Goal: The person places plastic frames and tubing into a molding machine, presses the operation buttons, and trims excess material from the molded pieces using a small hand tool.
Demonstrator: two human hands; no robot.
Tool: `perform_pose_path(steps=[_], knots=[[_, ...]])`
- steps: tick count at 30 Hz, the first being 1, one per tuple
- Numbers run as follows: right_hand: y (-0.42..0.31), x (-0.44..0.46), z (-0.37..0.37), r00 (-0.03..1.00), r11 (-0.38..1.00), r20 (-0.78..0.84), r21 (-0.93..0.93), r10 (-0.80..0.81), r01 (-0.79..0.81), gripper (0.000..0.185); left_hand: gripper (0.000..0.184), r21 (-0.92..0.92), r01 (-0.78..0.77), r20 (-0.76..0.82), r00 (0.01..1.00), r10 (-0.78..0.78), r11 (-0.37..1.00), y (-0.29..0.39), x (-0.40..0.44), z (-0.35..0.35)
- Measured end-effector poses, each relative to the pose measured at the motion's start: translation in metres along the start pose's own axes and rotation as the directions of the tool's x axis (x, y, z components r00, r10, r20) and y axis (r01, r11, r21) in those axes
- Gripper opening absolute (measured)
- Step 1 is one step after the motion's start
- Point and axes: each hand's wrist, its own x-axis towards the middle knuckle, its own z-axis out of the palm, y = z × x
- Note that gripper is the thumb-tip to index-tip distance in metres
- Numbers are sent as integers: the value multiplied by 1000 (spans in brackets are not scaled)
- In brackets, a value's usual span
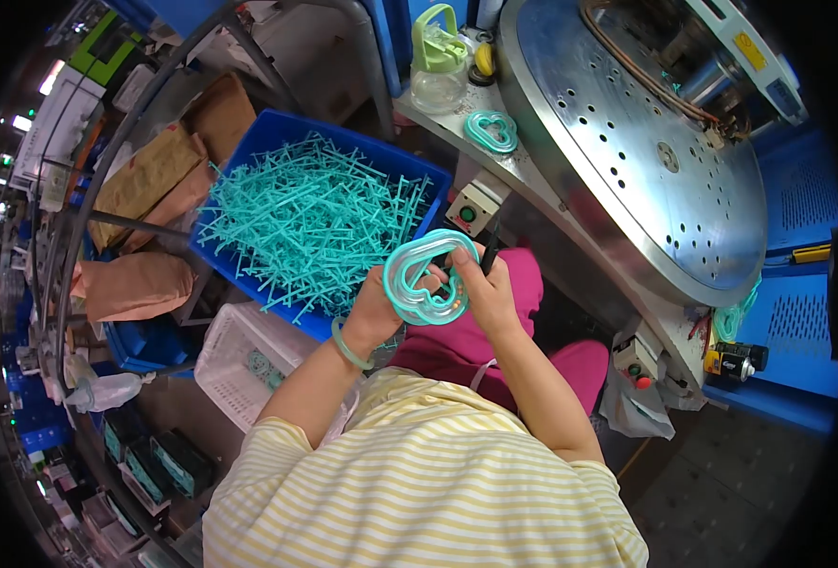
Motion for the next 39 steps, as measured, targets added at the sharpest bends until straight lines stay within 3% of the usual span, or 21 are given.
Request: perform_pose_path(steps=[4,5,6,7,8,9,11,13,15,17,18,20,21,22,23,25,27,29,34,38,39], knots=[[-15,-7,0,997,998,-56,9,55,-55,27,18,81,-111,-23,993,113,991,-11,-2,-9],[-20,-7,-1,994,994,-36,31,105,-104,28,18,263,-186,12,982,190,947,-10,-3,-10],[-22,-5,-2,988,987,-20,51,150,-149,28,18,268,-186,14,982,190,945,-8,-2,-12],[-21,-2,-2,999,997,-31,-80,-13,10,28,21,487,-279,8,949,316,828,-1,-2,-10],[-22,-5,-4,999,997,-33,-83,-10,7,28,24,675,-338,32,901,432,655,3,-2,-9],[-26,-9,-6,998,985,-27,-168,-51,46,27,27,768,-445,162,830,534,461,3,0,-19],[-35,-10,-8,996,962,-6,-258,-93,89,26,26,887,-450,322,759,566,98,-11,12,-70],[-41,-11,-21,978,943,-20,-272,-206,193,24,24,910,-408,281,734,618,71,0,15,-114],[-36,-11,-27,964,906,1,-339,-267,252,22,38,995,-93,60,879,474,47,11,19,-168],[-35,-6,-28,937,856,55,-392,-344,337,20,51,965,184,-73,872,484,-187,18,23,-205],[-35,-5,-28,929,846,67,-394,-365,361,20,51,963,189,-74,869,490,-190,18,20,-211],[-35,-3,-27,918,832,74,-400,-389,384,19,63,795,492,-349,849,396,-354,24,18,-202],[-35,-2,-27,889,801,92,-400,-449,446,21,60,895,418,-323,847,423,-155,22,22,-198],[-35,-1,-26,855,764,112,-401,-507,506,22,56,961,207,-266,876,402,184,23,25,-179],[-35,0,-25,855,762,117,-405,-506,506,22,52,866,-27,-204,892,403,499,27,25,-150],[-31,3,-22,854,768,99,-395,-510,504,26,46,534,-201,-133,939,317,821,43,13,-74],[-26,3,-21,875,803,97,-360,-473,474,27,49,463,-264,-8,953,302,846,33,9,-32],[-22,3,-22,893,833,95,-328,-441,446,29,50,199,-171,37,985,167,965,22,6,2],[-17,-2,-21,958,959,-57,8,-282,283,36,53,-131,-125,-73,991,117,983,3,10,34],[-16,-7,-9,959,932,-63,226,-275,282,47,49,-442,-101,-209,978,7,891,-3,11,50],[-21,-9,-3,941,936,-101,109,-324,334,54,49,-435,-105,-210,978,13,894,-7,11,51]])
